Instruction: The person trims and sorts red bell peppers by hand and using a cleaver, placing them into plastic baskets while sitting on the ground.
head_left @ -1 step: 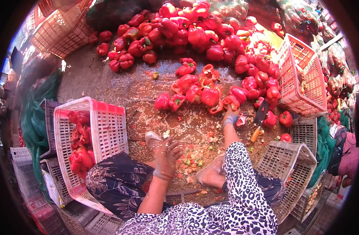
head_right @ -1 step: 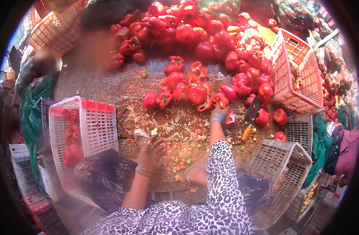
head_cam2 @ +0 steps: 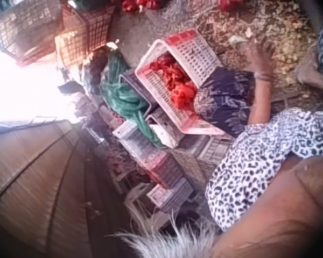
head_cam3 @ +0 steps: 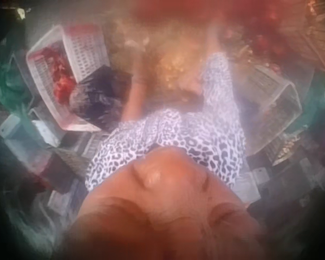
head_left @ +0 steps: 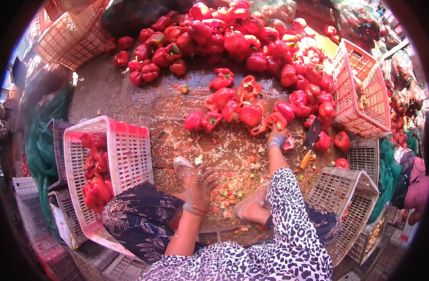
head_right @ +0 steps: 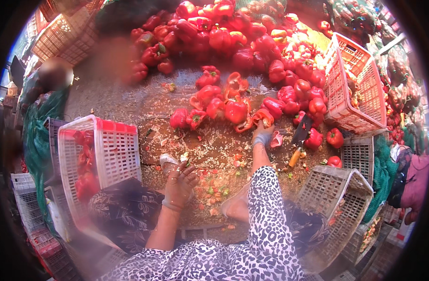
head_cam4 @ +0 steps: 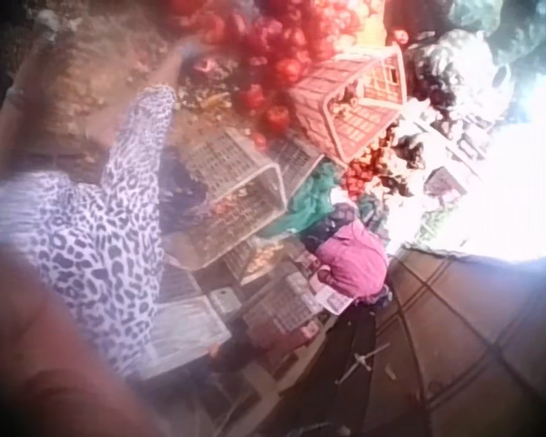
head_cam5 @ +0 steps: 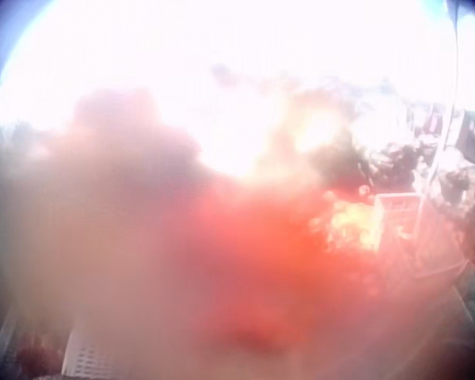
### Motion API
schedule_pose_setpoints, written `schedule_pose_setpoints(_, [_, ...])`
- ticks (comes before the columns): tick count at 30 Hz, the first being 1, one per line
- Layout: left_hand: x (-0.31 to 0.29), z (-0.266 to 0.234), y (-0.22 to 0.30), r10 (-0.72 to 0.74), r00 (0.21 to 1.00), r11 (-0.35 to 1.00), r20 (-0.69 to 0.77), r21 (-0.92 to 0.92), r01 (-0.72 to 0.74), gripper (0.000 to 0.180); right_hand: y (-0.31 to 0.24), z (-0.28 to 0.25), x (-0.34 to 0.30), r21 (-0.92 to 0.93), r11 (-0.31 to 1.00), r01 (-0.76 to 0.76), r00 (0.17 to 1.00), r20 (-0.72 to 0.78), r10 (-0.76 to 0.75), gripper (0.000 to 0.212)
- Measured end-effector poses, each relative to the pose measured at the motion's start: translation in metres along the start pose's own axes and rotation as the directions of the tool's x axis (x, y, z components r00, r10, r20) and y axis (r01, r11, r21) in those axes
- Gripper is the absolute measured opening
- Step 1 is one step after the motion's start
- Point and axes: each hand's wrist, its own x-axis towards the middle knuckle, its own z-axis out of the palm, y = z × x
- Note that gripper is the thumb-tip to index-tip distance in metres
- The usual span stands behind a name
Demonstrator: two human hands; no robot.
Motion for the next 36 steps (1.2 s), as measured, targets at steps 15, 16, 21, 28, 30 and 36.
schedule_pose_setpoints(15, [-0.018, 0.039, -0.013, 0.117, 0.938, 0.732, 0.327, 0.610, -0.304, 0.070, -0.078, -0.175, -0.096, -0.138, 0.394, 0.909, 0.326, 0.824, -0.464, 0.054])
schedule_pose_setpoints(16, [-0.018, 0.038, -0.015, 0.054, 0.935, 0.758, 0.350, 0.595, -0.267, 0.073, -0.097, -0.184, -0.126, -0.087, 0.331, 0.940, 0.245, 0.847, -0.473, 0.051])
schedule_pose_setpoints(21, [-0.038, 0.048, -0.028, -0.045, 0.844, 0.948, 0.535, 0.288, -0.132, 0.068, -0.116, -0.206, -0.196, 0.140, 0.240, 0.960, 0.021, 0.825, -0.564, 0.051])
schedule_pose_setpoints(28, [-0.070, 0.056, -0.011, -0.058, 0.897, 0.927, 0.438, 0.358, -0.115, 0.055, -0.106, -0.204, -0.244, 0.134, 0.278, 0.951, 0.113, 0.688, -0.717, 0.050])
schedule_pose_setpoints(30, [-0.070, 0.045, -0.009, -0.065, 0.897, 0.961, 0.438, 0.268, -0.061, 0.047, -0.098, -0.195, -0.252, 0.156, 0.326, 0.932, 0.148, 0.658, -0.739, 0.049])
schedule_pose_setpoints(36, [-0.065, 0.016, -0.015, -0.059, 0.899, 0.962, 0.433, 0.266, -0.064, 0.033, -0.084, -0.202, -0.258, 0.307, 0.727, 0.615, 0.337, 0.731, -0.593, 0.047])
